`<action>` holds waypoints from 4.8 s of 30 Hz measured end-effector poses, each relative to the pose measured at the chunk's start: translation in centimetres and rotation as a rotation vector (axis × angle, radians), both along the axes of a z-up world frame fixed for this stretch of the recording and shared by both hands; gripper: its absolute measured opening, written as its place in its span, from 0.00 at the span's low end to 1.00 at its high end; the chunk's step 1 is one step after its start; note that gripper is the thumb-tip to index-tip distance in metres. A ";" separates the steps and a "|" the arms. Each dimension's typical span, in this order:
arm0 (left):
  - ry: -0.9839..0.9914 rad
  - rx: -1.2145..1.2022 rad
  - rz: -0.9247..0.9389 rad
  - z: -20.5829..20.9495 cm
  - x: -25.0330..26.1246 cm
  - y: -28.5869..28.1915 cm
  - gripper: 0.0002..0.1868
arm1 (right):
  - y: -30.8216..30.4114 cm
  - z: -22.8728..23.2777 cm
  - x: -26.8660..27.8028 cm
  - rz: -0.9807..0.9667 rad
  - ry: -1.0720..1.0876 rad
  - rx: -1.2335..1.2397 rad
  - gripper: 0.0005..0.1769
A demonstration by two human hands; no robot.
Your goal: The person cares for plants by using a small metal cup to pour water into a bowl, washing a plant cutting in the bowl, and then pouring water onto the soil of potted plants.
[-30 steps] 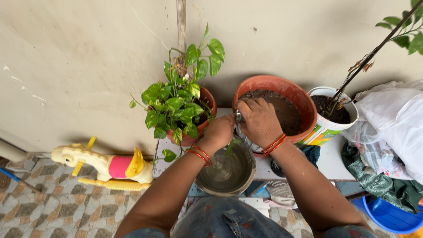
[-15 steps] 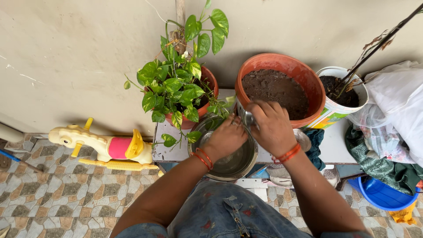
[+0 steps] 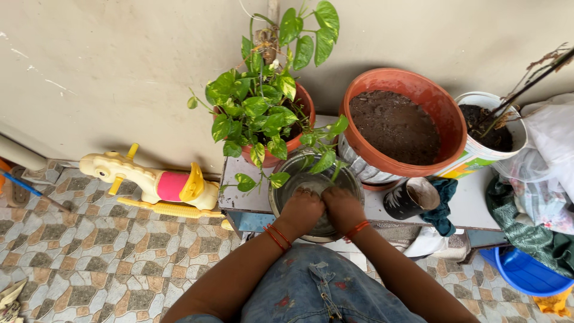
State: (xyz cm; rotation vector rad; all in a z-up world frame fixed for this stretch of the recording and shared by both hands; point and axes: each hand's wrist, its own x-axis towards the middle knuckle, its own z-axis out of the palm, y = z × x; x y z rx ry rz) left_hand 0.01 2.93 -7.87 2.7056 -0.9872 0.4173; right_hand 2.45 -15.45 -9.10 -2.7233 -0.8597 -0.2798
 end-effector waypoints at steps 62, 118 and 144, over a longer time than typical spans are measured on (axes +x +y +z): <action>-0.050 -0.503 0.187 15.8 -1.0 4.9 0.16 | 13.5 32.3 13.8 -0.099 -0.124 0.066 0.35; 1.314 -1.377 0.456 5.7 2.6 10.4 0.23 | 0.5 3.1 -1.2 0.111 0.354 0.225 0.13; 1.274 -2.108 0.429 0.0 6.3 -1.5 0.18 | 0.5 22.5 0.4 0.085 -0.028 0.289 0.11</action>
